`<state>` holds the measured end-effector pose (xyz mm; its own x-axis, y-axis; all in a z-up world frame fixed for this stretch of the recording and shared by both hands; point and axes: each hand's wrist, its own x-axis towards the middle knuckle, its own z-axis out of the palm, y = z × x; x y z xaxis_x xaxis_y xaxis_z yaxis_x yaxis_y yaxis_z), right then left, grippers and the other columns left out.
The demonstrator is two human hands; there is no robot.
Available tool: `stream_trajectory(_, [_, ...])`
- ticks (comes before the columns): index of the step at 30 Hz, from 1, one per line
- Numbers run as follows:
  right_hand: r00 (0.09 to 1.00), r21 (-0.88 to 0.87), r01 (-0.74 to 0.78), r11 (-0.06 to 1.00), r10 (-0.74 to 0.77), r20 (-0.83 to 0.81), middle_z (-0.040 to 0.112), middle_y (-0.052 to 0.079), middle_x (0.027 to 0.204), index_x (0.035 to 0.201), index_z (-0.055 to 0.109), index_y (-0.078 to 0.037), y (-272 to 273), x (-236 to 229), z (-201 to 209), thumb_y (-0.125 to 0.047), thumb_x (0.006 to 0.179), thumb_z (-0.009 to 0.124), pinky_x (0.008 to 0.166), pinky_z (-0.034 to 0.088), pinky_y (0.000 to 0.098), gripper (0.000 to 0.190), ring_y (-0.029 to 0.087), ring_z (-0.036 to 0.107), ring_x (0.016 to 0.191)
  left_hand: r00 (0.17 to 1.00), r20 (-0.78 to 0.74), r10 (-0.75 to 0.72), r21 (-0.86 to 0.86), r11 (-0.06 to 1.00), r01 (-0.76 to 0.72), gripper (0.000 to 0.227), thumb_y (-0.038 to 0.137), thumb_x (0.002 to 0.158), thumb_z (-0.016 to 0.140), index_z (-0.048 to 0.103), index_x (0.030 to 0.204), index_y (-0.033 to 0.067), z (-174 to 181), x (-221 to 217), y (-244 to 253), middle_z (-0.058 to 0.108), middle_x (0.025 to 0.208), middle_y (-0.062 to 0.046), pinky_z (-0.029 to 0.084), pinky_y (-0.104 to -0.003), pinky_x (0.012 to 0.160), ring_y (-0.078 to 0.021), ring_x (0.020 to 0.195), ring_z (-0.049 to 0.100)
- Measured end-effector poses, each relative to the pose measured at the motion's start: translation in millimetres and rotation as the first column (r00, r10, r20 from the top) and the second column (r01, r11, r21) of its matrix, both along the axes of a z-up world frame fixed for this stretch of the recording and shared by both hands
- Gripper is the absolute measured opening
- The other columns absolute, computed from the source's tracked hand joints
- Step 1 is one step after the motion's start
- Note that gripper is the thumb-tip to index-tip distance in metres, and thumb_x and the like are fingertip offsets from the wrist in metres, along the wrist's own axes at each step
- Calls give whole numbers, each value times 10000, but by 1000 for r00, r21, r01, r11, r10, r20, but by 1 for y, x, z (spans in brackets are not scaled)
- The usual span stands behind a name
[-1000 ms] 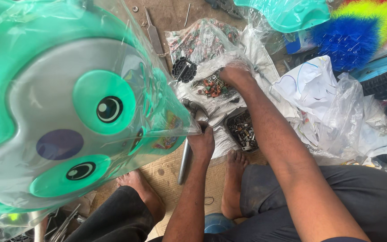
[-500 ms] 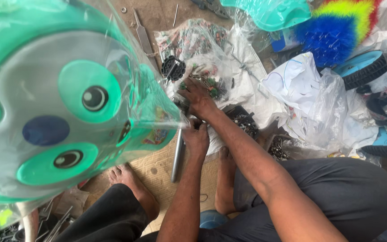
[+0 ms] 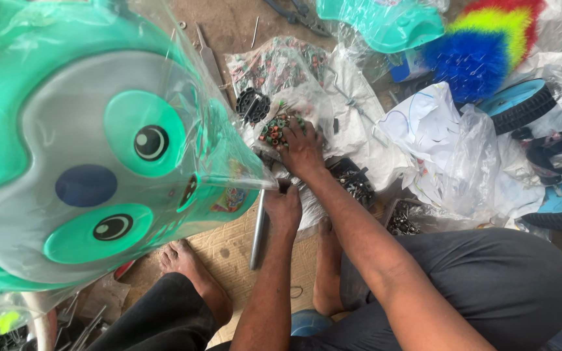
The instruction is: The person assembles a green children's tricycle by attaching the handlebar, seat, and pedals. They use a wrench to tighten bolts and secure the components together.
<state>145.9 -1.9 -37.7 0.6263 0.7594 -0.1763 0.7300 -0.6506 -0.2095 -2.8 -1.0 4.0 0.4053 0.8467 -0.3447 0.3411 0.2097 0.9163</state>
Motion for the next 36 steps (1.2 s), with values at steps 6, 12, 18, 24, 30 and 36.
stream_trajectory(6, [996, 239, -84, 967, 90, -13, 596, 99, 1466, 1243, 670, -121, -26, 17, -22, -187, 949, 672, 1195, 413, 492, 301, 325, 486, 1425, 999, -4, 40, -46, 998, -40, 123, 63, 753, 680, 697, 820, -39, -3, -1, 2, 703, 752, -162, 532, -382, 707, -251, 687, 674])
stream_trajectory(12, [929, 180, 310, 933, -258, -264, 717, 156, 1238, 1264, 705, -126, -40, 34, -38, -185, 976, 618, 1033, 540, 457, 307, 356, 696, 1144, 999, 5, 42, -132, 990, -41, 117, 50, 772, 658, 687, 823, -51, 2, -8, 1, 690, 698, -148, 517, -360, 649, -217, 629, 642])
stream_trajectory(18, [931, 172, 342, 924, -308, -197, 700, 203, 1222, 1293, 653, -49, -23, 52, -19, -251, 987, 638, 1031, 507, 490, 367, 387, 685, 1124, 999, -16, 41, -164, 986, -43, 125, 48, 765, 652, 682, 836, -50, 5, -5, 3, 689, 697, -138, 527, -354, 647, -206, 624, 650])
stream_trajectory(24, [924, -52, 274, 960, -278, -261, 702, 195, 1214, 1231, 640, -72, 16, 61, -6, -312, 1065, 477, 1031, 490, 497, 334, 324, 701, 1094, 999, -17, 27, -82, 996, -28, 129, 58, 767, 661, 698, 836, -44, 0, -3, 1, 709, 721, -140, 540, -365, 681, -212, 653, 678])
stream_trajectory(30, [903, -339, 152, 928, -270, -335, 680, 248, 1212, 1192, 655, -25, 73, 96, 7, -237, 1122, 382, 988, 502, 508, 353, 334, 667, 1041, 999, -16, 29, -137, 990, -31, 136, 75, 768, 667, 688, 843, -36, -3, -5, 0, 697, 716, -131, 541, -367, 675, -224, 657, 675])
stream_trajectory(36, [897, -392, 128, 911, -275, -346, 640, 216, 1239, 1238, 595, -38, 100, 81, 7, -93, 942, 531, 937, 510, 513, 309, 347, 646, 1062, 999, -18, 46, -104, 993, -48, 154, 73, 759, 693, 675, 859, -43, -8, -3, 3, 695, 754, -138, 536, -375, 699, -232, 689, 661])
